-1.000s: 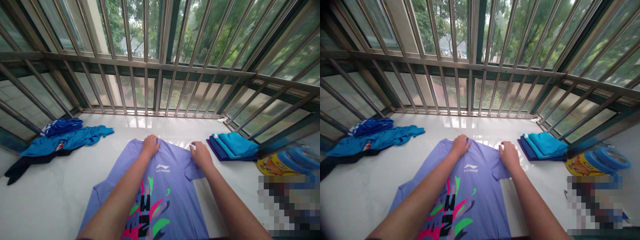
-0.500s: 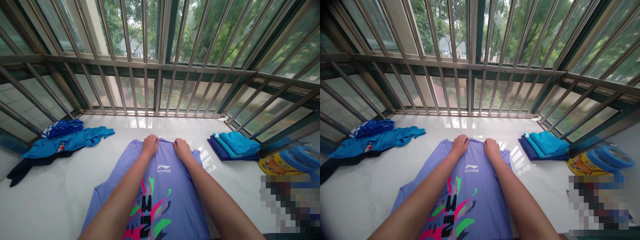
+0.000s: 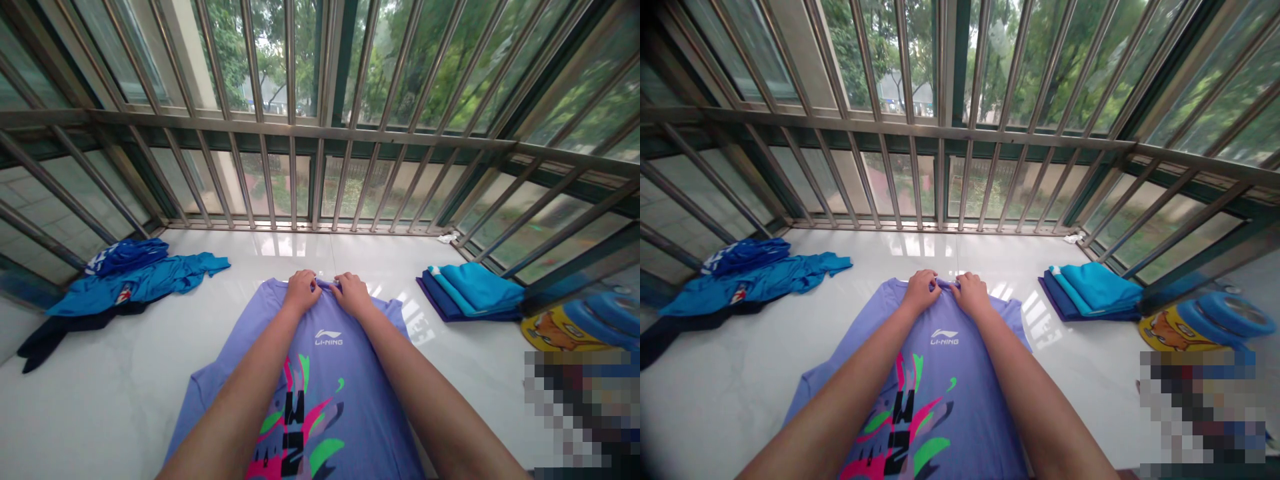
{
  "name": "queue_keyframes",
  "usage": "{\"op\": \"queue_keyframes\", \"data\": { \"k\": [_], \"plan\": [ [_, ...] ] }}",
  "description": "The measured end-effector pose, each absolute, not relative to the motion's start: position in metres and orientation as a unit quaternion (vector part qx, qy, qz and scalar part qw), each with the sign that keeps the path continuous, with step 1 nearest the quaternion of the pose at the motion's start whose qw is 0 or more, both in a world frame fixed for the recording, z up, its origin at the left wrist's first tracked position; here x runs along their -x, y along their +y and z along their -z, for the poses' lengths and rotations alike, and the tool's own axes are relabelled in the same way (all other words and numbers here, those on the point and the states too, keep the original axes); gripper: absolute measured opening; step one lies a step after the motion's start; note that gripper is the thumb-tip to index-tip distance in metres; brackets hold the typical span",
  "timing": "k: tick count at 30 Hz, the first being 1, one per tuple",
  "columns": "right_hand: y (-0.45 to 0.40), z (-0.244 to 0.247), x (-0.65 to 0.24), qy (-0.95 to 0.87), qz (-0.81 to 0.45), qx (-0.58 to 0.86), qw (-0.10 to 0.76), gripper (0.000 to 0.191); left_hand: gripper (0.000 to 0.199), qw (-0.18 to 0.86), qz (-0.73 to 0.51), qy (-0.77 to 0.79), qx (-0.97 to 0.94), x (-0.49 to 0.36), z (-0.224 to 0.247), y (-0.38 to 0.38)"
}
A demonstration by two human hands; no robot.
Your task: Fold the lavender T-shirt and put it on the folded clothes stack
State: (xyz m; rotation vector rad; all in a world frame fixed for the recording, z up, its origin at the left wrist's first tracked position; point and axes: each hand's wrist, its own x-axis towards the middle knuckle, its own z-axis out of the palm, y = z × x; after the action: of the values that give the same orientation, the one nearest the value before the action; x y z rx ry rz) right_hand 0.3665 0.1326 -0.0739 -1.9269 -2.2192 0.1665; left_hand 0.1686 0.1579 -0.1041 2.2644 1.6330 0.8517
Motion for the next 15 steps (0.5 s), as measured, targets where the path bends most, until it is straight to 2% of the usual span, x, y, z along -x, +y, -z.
{"op": "queue_keyframes", "data": {
  "k": [10, 15],
  "plan": [
    [0.132, 0.090, -0.360, -0.781, -0.065, 0.604, 0.143, 0.017, 0.015, 0.126, -0.282, 0.572, -0.760, -0.168, 0.104, 0.158],
    [0.126, 0.095, -0.361, -0.771, -0.057, 0.611, 0.173, 0.017, 0.036, 0.133, -0.291, 0.563, -0.762, -0.168, 0.103, 0.155]
  ]
}}
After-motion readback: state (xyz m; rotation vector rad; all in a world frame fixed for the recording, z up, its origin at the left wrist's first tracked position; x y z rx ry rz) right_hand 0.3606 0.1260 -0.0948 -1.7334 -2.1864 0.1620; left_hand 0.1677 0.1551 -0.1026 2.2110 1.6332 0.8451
